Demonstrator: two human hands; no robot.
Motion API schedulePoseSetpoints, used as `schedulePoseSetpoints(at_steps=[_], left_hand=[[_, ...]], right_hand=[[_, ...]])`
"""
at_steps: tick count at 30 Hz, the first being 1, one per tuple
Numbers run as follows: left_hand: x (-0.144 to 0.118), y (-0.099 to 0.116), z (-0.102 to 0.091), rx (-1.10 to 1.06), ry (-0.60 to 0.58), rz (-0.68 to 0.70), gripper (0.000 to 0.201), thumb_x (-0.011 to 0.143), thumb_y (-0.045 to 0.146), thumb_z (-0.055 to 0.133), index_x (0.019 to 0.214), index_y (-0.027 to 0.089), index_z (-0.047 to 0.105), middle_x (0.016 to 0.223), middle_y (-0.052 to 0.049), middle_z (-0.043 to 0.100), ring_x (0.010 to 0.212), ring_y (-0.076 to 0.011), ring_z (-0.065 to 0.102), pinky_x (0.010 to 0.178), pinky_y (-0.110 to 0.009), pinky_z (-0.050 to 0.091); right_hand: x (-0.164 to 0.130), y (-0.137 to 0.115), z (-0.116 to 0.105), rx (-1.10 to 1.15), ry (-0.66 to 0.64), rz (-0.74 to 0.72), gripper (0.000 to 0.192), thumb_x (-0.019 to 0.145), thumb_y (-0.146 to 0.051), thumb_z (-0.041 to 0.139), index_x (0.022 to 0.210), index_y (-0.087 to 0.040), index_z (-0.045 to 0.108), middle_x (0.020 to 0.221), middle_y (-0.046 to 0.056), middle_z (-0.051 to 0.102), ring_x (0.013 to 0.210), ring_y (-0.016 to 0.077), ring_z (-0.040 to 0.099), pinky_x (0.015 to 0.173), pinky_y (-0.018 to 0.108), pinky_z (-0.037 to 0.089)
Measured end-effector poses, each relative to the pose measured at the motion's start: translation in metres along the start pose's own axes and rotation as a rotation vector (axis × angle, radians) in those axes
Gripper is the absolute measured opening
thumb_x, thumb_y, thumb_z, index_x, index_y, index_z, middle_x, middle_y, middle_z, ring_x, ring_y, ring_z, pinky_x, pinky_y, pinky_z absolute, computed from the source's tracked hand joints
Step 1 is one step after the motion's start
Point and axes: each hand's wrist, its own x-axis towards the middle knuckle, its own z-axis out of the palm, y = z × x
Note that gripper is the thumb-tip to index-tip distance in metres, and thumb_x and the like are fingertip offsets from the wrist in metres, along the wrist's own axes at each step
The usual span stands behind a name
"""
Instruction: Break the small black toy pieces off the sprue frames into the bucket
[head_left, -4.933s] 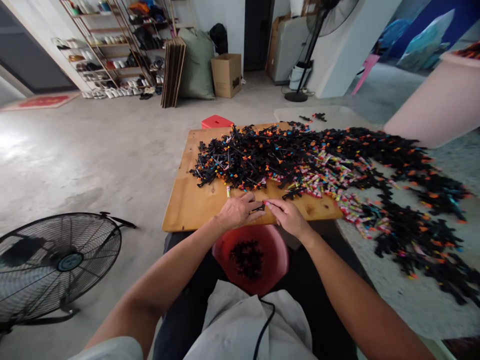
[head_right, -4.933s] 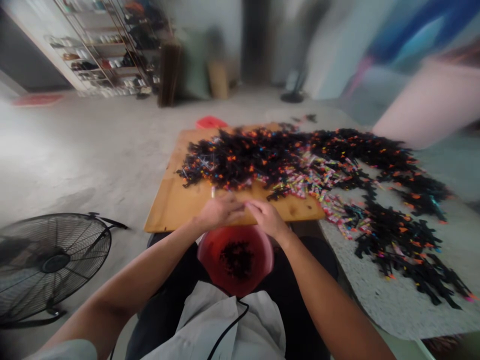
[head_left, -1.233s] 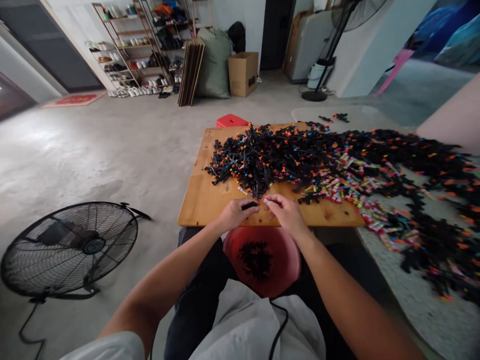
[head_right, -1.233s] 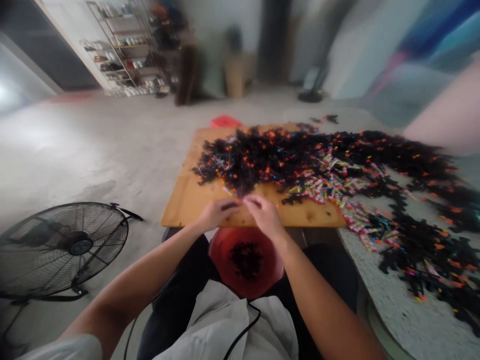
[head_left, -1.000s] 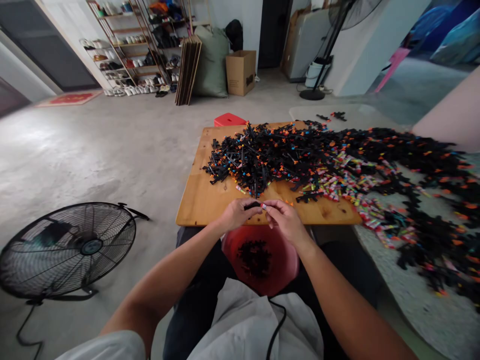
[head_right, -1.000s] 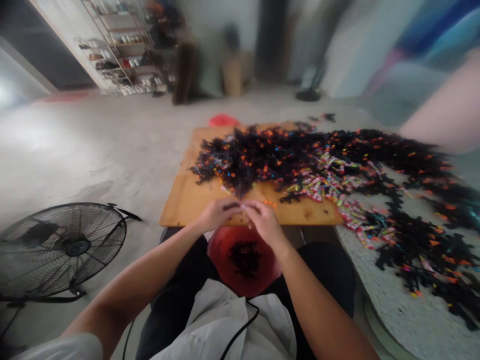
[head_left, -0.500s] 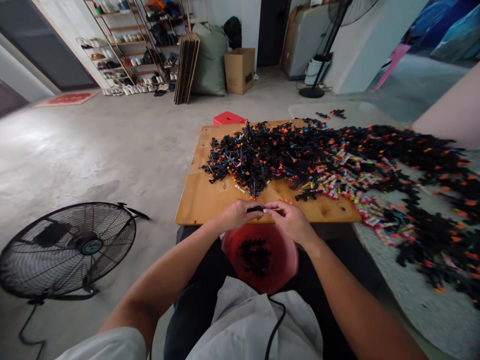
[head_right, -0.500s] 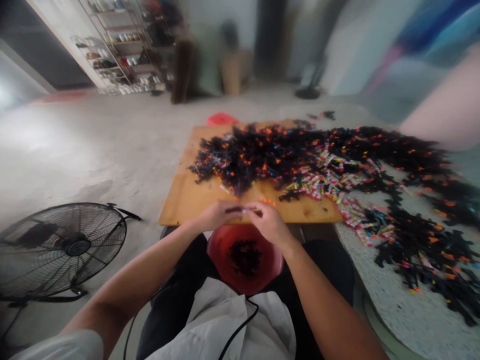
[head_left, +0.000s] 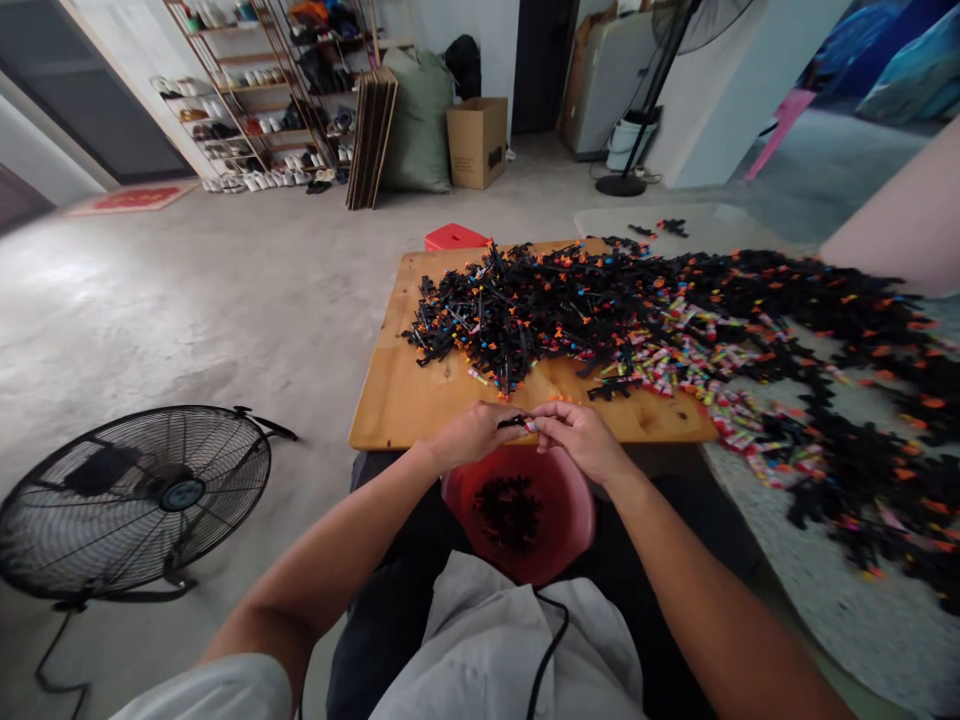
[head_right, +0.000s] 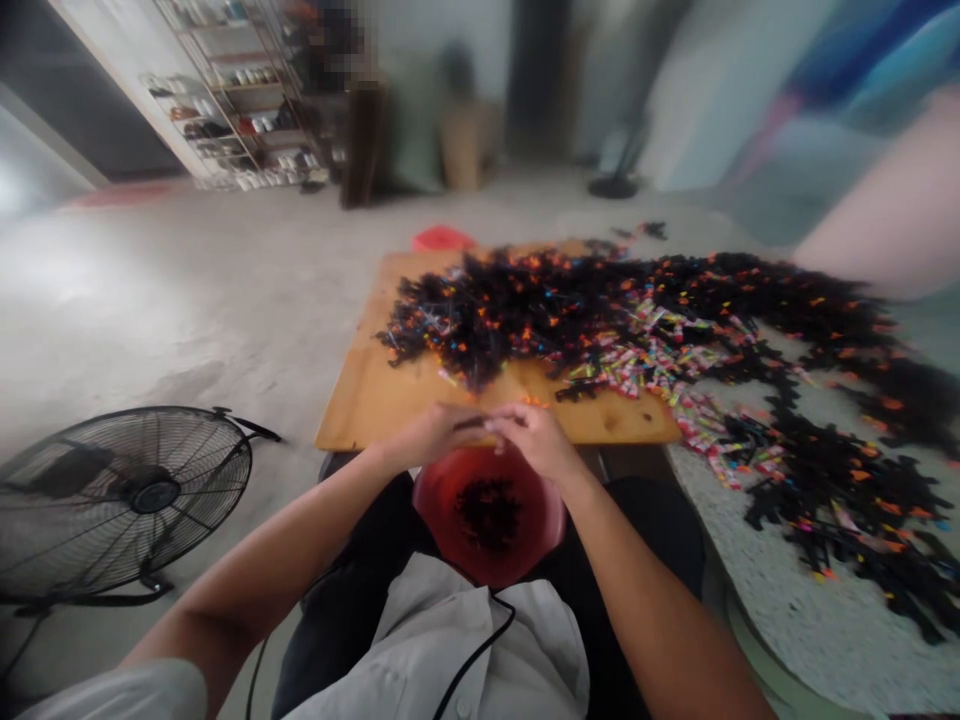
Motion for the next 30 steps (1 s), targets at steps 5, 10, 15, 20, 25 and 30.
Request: schedulePoseSetpoints(at_steps=[5,10,15,20,25,30], left_hand=[[-0.002,-0.003,0.002,0.042,-0.011,-0.018,0.030,0.105,0.043,0.060,0.111,0.019,0.078,0.098,-0.006,0.079,0.087,-0.0182,0.072,0.079,-0.023,0.050],[-0.002,0.003,0.004,-0.075,0.000,-0.065,0.031,0.102,0.044,0.063,0.116,0.020,0.078,0.103,-0.005,0.078,0.088,-0.0172,0.070,0.080,-0.023,0.050],[-0.002,0.010,0.003,-0.285,-0.049,-0.179,0.039,0.099,0.049,0.065,0.117,0.016,0.078,0.087,-0.001,0.073,0.070,-0.0121,0.061,0.064,-0.020,0.047],[-0.002,0.007,0.004,-0.222,-0.043,-0.160,0.034,0.100,0.046,0.065,0.112,0.016,0.078,0.086,-0.001,0.072,0.071,-0.0114,0.061,0.067,-0.020,0.046],[-0.003,0.004,0.006,-0.147,-0.065,-0.087,0.032,0.099,0.045,0.067,0.110,0.016,0.079,0.088,-0.001,0.075,0.075,-0.0124,0.063,0.073,-0.021,0.047],[-0.001,0.006,0.012,-0.258,-0.047,-0.242,0.044,0.090,0.058,0.075,0.104,0.016,0.080,0.080,0.000,0.072,0.064,-0.0109,0.059,0.061,-0.021,0.045]], right_hand=[[-0.008,-0.002,0.007,-0.203,0.082,-0.120,0.024,0.093,-0.041,0.069,0.102,-0.020,0.076,0.076,0.003,0.074,0.069,0.0190,0.069,0.074,0.034,0.056],[-0.003,0.002,0.005,0.130,0.024,0.026,0.031,0.083,-0.046,0.080,0.096,-0.019,0.075,0.074,0.000,0.071,0.063,0.0155,0.065,0.068,0.032,0.057],[0.000,0.008,0.005,0.474,-0.037,0.146,0.042,0.072,-0.049,0.090,0.094,-0.019,0.072,0.079,0.000,0.070,0.060,0.0112,0.058,0.061,0.028,0.057],[-0.007,0.010,0.004,0.165,0.015,-0.029,0.031,0.088,-0.047,0.078,0.101,-0.019,0.073,0.074,0.000,0.070,0.067,0.0155,0.066,0.070,0.031,0.056],[-0.010,0.007,0.001,-0.044,0.017,-0.102,0.025,0.095,-0.044,0.070,0.104,-0.020,0.071,0.078,0.001,0.072,0.068,0.0165,0.069,0.071,0.031,0.055],[-0.011,0.006,0.002,-0.053,0.020,-0.137,0.023,0.096,-0.042,0.069,0.101,-0.020,0.071,0.081,0.001,0.073,0.073,0.0168,0.069,0.074,0.031,0.056]])
